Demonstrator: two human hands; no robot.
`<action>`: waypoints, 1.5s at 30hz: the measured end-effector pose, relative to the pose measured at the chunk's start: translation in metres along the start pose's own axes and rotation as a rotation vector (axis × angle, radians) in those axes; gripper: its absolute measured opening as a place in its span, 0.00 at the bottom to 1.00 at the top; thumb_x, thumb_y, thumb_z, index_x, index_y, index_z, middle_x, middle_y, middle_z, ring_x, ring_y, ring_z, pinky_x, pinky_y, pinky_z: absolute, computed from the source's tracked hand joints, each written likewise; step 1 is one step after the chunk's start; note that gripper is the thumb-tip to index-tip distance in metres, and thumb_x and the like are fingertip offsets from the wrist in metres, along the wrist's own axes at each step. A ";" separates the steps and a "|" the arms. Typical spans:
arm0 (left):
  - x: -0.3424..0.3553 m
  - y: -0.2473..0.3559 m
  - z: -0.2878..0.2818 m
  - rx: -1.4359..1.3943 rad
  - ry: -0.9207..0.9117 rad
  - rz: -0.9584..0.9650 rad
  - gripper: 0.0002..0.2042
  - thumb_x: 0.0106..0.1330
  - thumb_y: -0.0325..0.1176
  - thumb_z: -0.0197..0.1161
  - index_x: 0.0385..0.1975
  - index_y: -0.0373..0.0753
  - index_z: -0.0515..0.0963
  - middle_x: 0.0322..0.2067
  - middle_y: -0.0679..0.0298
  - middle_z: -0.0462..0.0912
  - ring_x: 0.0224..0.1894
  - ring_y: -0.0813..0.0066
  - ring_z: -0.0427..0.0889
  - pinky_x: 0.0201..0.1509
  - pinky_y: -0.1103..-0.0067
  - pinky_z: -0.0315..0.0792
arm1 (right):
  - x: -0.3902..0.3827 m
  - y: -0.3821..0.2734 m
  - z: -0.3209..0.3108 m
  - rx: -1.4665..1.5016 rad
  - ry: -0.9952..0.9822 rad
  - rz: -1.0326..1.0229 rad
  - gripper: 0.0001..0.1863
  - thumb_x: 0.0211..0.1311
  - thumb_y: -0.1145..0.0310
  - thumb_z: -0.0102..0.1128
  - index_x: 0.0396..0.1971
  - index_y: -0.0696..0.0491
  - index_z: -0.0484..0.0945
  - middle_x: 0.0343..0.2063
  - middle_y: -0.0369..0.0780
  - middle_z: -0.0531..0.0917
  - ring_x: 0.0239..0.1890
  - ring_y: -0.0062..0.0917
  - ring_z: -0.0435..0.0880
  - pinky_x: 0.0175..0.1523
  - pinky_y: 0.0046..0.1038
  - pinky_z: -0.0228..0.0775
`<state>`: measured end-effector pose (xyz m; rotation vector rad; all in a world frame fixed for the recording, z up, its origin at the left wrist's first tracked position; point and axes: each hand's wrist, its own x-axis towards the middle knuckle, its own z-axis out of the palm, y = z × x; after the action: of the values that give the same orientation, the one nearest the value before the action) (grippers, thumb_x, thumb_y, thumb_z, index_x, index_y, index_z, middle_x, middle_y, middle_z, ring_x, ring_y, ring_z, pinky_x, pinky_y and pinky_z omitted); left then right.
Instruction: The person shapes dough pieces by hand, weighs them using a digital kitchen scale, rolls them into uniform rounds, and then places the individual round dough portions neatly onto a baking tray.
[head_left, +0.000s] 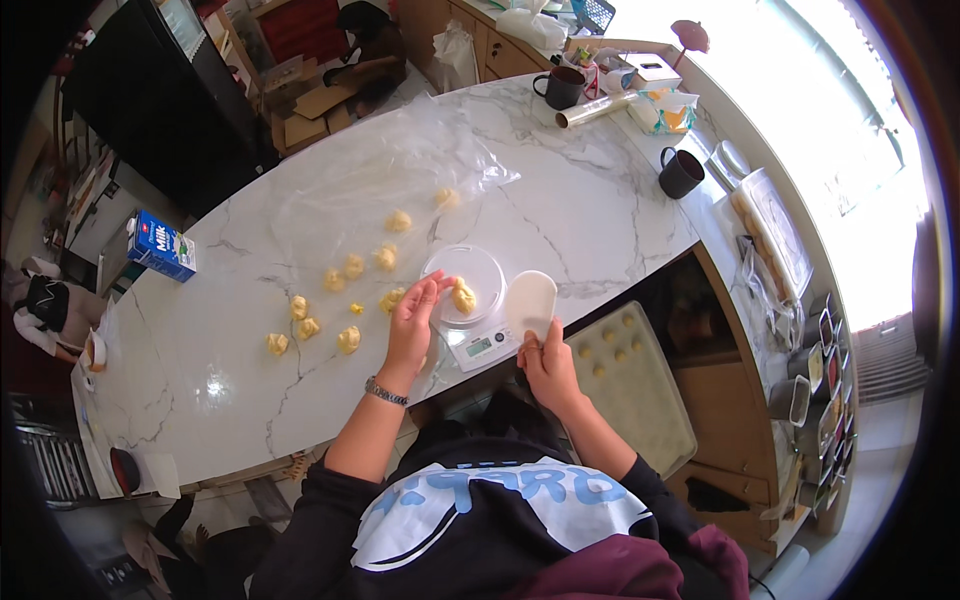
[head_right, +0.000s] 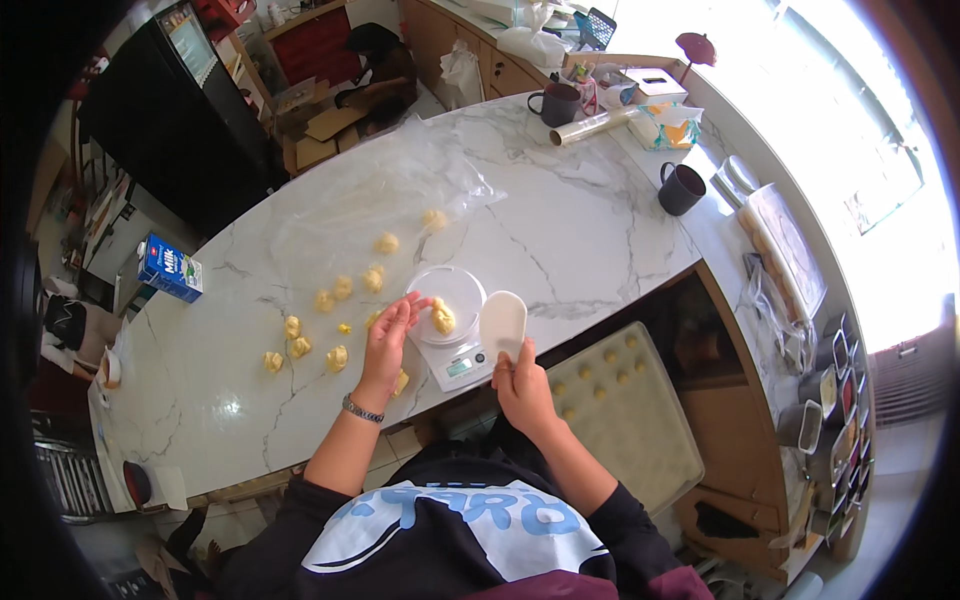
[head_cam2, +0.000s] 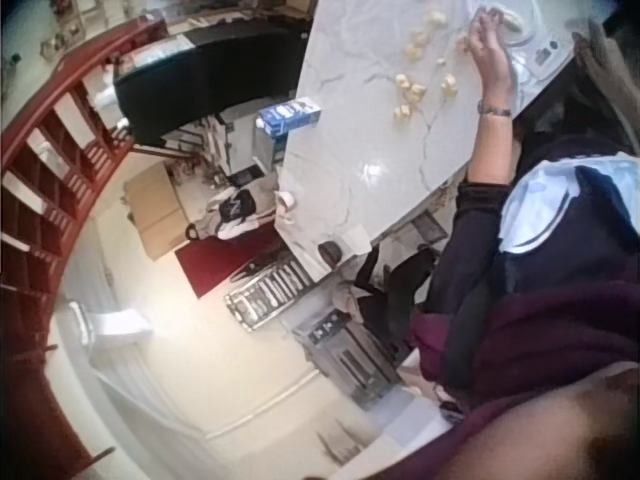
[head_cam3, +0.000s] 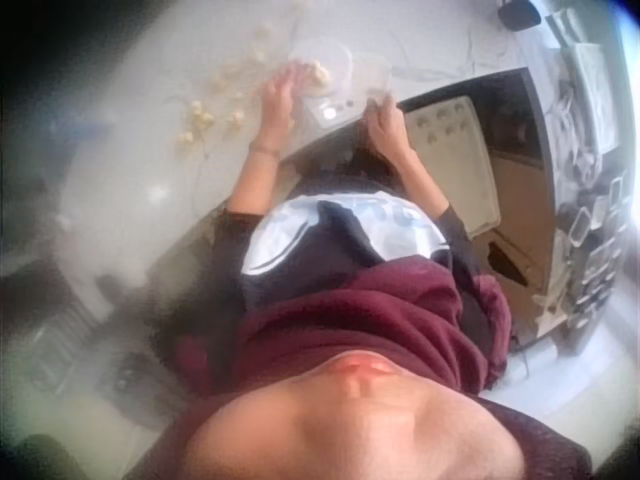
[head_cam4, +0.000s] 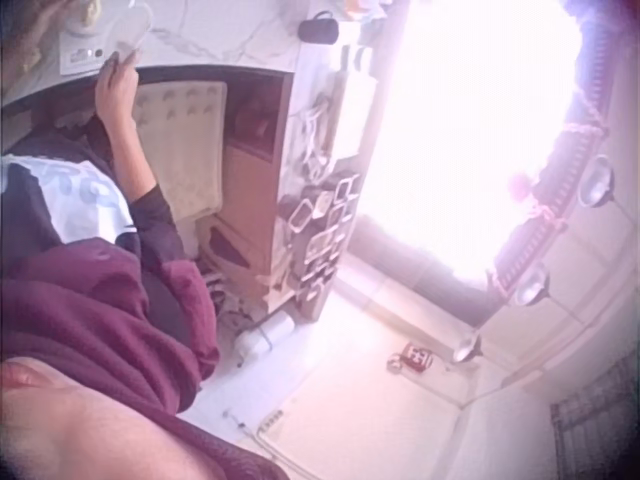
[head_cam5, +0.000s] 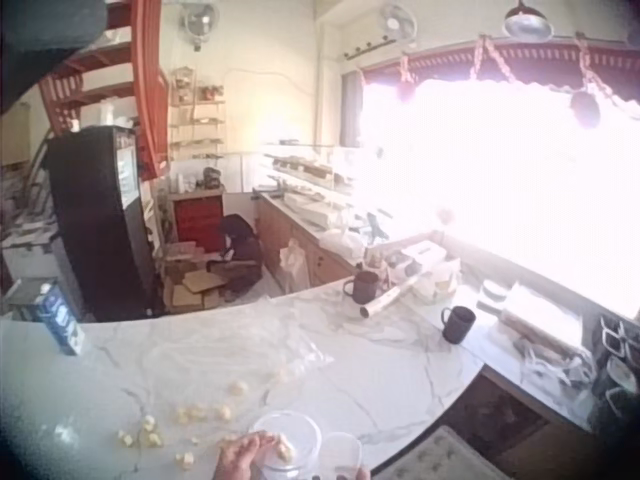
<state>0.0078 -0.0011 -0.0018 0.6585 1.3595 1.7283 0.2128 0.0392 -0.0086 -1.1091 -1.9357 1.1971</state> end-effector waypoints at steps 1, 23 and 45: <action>0.003 -0.002 -0.001 0.009 -0.029 -0.018 0.14 0.71 0.36 0.52 0.46 0.31 0.75 0.42 0.59 0.81 0.48 0.76 0.77 0.54 0.80 0.68 | 0.000 -0.002 -0.004 0.007 0.004 0.032 0.13 0.68 0.71 0.44 0.43 0.64 0.57 0.16 0.43 0.77 0.18 0.33 0.78 0.24 0.30 0.68; -0.080 -0.051 -0.066 1.101 0.131 0.483 0.29 0.48 0.43 0.74 0.48 0.39 0.71 0.47 0.57 0.71 0.52 0.57 0.69 0.57 0.68 0.64 | 0.006 0.008 -0.029 0.192 0.159 0.096 0.07 0.69 0.72 0.44 0.39 0.59 0.59 0.14 0.36 0.74 0.14 0.16 0.69 0.19 0.20 0.61; -0.111 -0.049 -0.076 1.032 0.341 0.405 0.08 0.53 0.26 0.68 0.33 0.40 0.81 0.31 0.65 0.82 0.36 0.67 0.78 0.46 0.72 0.68 | 0.022 -0.051 0.048 -0.433 -0.722 -0.273 0.12 0.62 0.64 0.48 0.37 0.56 0.62 0.14 0.49 0.77 0.19 0.48 0.77 0.26 0.46 0.67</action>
<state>0.0187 -0.1308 -0.0607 1.2948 2.5253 1.3588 0.1462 0.0266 0.0189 -0.5904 -2.8912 1.1435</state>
